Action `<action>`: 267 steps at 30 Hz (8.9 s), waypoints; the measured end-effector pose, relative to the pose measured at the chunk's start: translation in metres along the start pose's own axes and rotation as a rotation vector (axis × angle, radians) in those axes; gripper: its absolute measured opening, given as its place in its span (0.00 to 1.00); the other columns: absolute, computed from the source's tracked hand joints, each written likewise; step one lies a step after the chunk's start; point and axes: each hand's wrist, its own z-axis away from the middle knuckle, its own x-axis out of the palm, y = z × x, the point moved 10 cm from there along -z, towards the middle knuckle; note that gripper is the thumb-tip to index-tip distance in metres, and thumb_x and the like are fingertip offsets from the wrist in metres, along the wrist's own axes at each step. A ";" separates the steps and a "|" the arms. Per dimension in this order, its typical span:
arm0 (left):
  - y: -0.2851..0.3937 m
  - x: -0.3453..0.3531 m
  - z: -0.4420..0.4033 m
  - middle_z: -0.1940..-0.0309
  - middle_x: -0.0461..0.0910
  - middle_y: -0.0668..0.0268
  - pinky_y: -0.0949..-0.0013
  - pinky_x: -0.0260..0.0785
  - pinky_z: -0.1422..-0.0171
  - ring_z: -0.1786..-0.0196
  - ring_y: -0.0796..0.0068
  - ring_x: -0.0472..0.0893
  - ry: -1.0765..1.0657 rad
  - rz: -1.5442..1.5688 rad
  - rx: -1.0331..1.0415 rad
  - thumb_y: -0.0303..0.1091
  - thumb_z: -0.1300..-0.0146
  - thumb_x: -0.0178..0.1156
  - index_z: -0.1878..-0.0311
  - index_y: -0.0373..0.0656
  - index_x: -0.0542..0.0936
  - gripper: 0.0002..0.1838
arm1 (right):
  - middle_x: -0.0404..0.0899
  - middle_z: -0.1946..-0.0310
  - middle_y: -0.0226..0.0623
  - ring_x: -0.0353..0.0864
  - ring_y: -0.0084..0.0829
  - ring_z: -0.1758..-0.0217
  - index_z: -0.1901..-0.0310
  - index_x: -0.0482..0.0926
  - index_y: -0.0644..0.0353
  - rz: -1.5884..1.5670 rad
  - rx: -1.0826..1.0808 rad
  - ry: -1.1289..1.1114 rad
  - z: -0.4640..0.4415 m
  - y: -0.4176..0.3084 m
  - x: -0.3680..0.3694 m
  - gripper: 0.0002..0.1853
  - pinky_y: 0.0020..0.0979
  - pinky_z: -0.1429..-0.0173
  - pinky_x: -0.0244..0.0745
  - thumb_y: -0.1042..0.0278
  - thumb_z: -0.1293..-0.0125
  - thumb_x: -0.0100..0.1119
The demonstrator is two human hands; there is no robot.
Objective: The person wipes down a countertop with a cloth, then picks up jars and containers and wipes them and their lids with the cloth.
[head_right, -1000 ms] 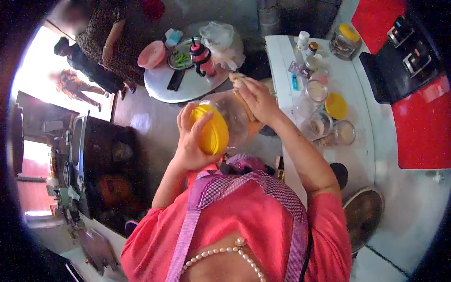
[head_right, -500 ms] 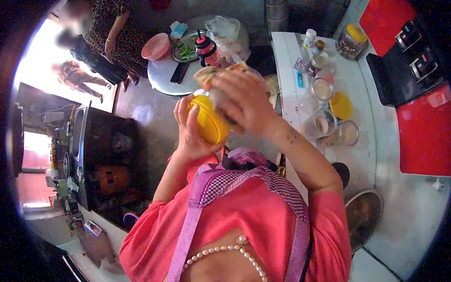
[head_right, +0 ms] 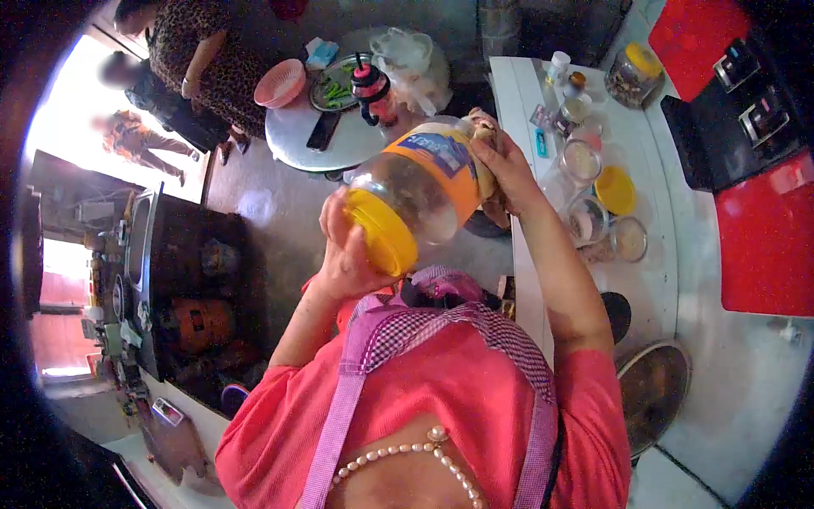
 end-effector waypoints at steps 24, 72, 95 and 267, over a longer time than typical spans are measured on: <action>-0.070 0.080 0.057 0.32 0.61 0.59 0.48 0.53 0.29 0.29 0.55 0.59 0.106 1.989 -1.360 0.71 0.39 0.42 0.31 0.55 0.60 0.40 | 0.72 0.47 0.40 0.73 0.29 0.46 0.35 0.57 0.67 0.571 -0.698 0.099 0.047 -0.049 0.028 0.42 0.31 0.40 0.68 0.64 0.48 0.71; -0.044 0.110 0.059 0.38 0.66 0.62 0.46 0.64 0.41 0.38 0.55 0.68 0.027 2.064 -1.537 0.67 0.40 0.45 0.34 0.61 0.62 0.34 | 0.77 0.50 0.42 0.76 0.30 0.47 0.41 0.66 0.68 0.680 -0.633 0.296 0.031 -0.064 0.011 0.30 0.30 0.43 0.70 0.62 0.40 0.65; -0.075 0.119 0.095 0.35 0.63 0.65 0.52 0.67 0.38 0.36 0.60 0.67 0.365 1.724 -1.504 0.54 0.34 0.46 0.31 0.54 0.57 0.31 | 0.67 0.38 0.32 0.60 0.39 0.32 0.42 0.74 0.44 1.501 -0.985 -0.135 0.070 0.001 0.144 0.25 0.47 0.29 0.45 0.50 0.42 0.54; -0.093 0.118 0.023 0.51 0.79 0.61 0.67 0.71 0.43 0.51 0.69 0.79 -0.461 1.795 -0.988 0.31 0.43 0.60 0.46 0.34 0.74 0.21 | 0.67 0.44 0.40 0.64 0.46 0.38 0.53 0.76 0.52 1.440 -0.860 -0.588 0.089 -0.053 0.199 0.32 0.44 0.39 0.62 0.59 0.66 0.74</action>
